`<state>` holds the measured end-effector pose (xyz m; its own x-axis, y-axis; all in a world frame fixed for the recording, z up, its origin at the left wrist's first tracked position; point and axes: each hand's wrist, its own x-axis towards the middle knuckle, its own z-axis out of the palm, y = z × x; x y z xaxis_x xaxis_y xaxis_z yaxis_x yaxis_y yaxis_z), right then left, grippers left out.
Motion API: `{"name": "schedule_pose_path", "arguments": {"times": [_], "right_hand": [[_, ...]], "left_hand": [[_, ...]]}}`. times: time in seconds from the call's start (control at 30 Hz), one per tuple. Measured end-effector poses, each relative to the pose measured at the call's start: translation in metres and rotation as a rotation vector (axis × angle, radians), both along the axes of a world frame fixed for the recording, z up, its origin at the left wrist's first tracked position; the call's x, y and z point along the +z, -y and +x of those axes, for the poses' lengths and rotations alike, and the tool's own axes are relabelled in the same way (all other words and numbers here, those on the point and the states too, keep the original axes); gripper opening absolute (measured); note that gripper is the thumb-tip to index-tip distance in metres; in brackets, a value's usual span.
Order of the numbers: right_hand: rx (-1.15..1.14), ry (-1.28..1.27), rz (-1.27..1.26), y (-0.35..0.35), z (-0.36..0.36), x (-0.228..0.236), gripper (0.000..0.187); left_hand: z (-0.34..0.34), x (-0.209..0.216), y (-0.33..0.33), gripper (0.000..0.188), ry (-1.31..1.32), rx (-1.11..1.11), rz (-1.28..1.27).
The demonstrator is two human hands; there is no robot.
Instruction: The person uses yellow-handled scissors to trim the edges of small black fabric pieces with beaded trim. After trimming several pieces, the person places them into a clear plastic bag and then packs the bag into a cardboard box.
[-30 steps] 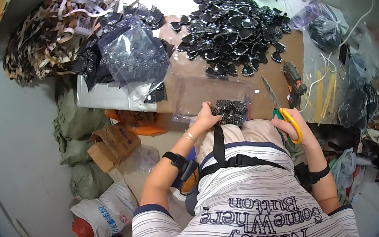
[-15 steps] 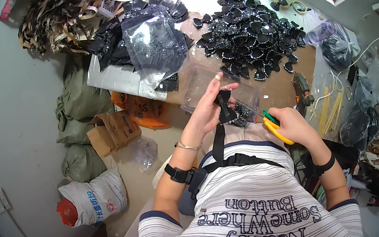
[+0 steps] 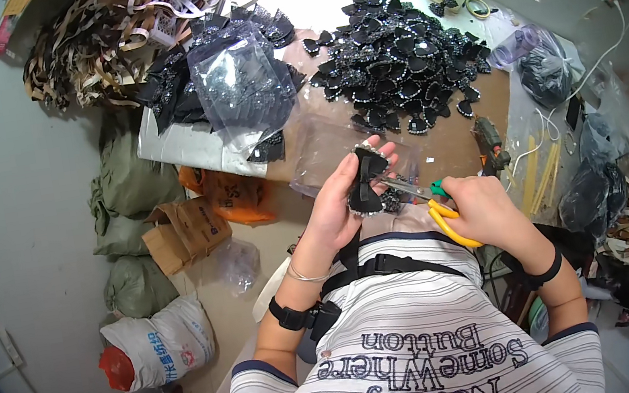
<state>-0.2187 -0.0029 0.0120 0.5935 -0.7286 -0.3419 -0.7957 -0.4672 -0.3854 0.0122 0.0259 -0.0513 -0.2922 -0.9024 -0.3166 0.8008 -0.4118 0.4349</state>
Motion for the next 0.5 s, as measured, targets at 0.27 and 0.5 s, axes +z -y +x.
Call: {"name": "schedule_pose_path", "arguments": {"times": [0.27, 0.5], "right_hand": [[-0.009, 0.000, -0.002, 0.000, 0.004, 0.015, 0.031], [0.026, 0.105, -0.136, 0.002, 0.006, 0.014, 0.027]], "left_hand": [[0.000, 0.011, -0.003, 0.052, 0.065, -0.015, -0.083], [0.000, 0.025, -0.002, 0.052, -0.047, -0.038, -0.045]]}}
